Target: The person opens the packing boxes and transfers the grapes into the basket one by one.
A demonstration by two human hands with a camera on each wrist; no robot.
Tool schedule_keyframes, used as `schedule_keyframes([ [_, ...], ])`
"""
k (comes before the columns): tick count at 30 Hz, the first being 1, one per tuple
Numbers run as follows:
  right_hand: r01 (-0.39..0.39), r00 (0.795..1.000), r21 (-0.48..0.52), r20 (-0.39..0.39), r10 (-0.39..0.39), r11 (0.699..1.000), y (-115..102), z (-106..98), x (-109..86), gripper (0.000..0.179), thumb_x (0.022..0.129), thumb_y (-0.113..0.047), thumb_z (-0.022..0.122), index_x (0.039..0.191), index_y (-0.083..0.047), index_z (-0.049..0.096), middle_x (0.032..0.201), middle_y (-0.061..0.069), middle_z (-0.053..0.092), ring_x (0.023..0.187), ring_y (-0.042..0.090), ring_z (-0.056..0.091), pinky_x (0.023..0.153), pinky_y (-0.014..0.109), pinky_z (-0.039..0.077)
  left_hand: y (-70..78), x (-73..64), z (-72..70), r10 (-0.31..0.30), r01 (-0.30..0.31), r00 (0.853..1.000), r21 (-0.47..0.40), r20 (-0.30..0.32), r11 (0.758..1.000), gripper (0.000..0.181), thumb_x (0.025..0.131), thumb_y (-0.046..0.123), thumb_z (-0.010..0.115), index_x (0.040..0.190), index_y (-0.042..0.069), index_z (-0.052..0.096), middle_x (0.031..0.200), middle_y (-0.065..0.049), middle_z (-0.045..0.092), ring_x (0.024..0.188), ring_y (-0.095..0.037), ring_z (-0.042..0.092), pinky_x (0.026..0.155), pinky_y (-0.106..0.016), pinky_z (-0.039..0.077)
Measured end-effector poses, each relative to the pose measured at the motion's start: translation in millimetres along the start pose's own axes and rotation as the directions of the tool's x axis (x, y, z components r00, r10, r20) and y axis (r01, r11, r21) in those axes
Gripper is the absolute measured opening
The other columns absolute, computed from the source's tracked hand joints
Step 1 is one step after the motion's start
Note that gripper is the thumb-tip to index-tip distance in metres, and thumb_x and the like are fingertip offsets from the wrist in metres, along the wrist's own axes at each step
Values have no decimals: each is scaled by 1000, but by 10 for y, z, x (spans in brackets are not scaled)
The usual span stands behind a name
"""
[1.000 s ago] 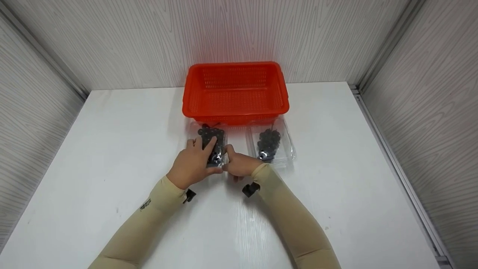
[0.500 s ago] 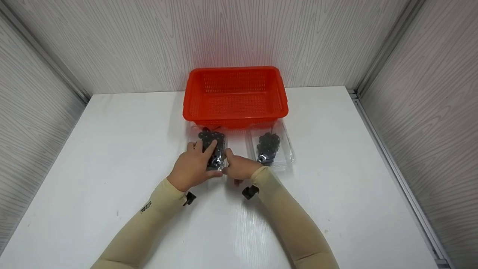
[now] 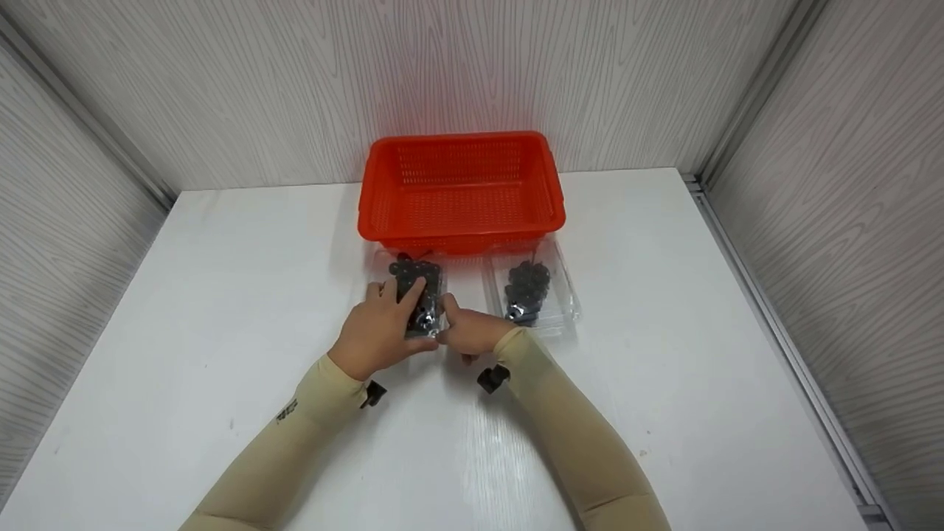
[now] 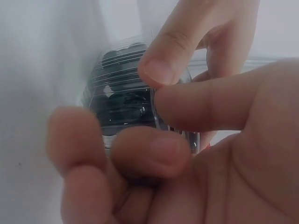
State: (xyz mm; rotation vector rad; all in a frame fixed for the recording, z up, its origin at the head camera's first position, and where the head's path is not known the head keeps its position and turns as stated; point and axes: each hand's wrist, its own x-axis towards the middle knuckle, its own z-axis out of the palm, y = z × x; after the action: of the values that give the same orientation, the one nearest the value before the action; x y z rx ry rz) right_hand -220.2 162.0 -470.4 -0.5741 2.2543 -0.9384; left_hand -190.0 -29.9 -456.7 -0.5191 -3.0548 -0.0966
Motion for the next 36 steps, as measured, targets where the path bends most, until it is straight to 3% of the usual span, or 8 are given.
schedule_keyframes([
  [4,-8,1000,15,10,8,1000,-7,1,0,41,100,-13,50,133,-11,26,63,8,58,53,26,59,57,42,51,-5,-22,-21,10,-9,1000,-30,16,1000,106,79,67,78,161,14,38,141,-25,51,125,-42,52,78,-57,61],
  [11,-16,999,69,29,14,998,-12,-10,-9,38,102,-18,52,131,-13,28,71,15,61,59,26,61,58,37,53,-59,-86,-180,43,-30,995,-130,95,991,96,83,54,82,159,11,41,143,-31,47,136,-46,44,92,-61,55],
  [18,3,1000,68,17,-4,998,-1,-43,-18,40,102,-21,55,131,-13,28,77,20,66,63,29,66,61,43,58,-63,-25,-213,87,-80,995,-135,47,988,93,82,55,83,153,6,49,154,-28,41,146,-46,33,116,-65,32],
  [25,16,1000,45,17,-17,999,30,-33,-14,40,102,-19,54,131,-11,28,73,18,67,60,27,65,62,44,58,-33,7,-112,96,-85,994,-171,60,982,104,79,62,82,156,4,42,158,-27,40,146,-47,35,112,-67,37],
  [29,-5,1000,46,18,4,999,23,-20,-8,42,101,-20,55,132,-12,27,71,17,64,59,25,63,61,42,56,-29,21,-55,87,-80,995,-139,45,987,102,78,57,86,157,10,44,156,-25,43,143,-46,39,110,-66,40],
  [36,-16,1000,63,15,15,998,11,-8,13,40,102,-19,55,131,-13,29,64,9,55,54,22,56,57,36,51,-4,42,-16,82,-80,996,-53,30,995,100,77,58,86,155,10,46,153,-26,45,139,-45,43,108,-65,43],
])
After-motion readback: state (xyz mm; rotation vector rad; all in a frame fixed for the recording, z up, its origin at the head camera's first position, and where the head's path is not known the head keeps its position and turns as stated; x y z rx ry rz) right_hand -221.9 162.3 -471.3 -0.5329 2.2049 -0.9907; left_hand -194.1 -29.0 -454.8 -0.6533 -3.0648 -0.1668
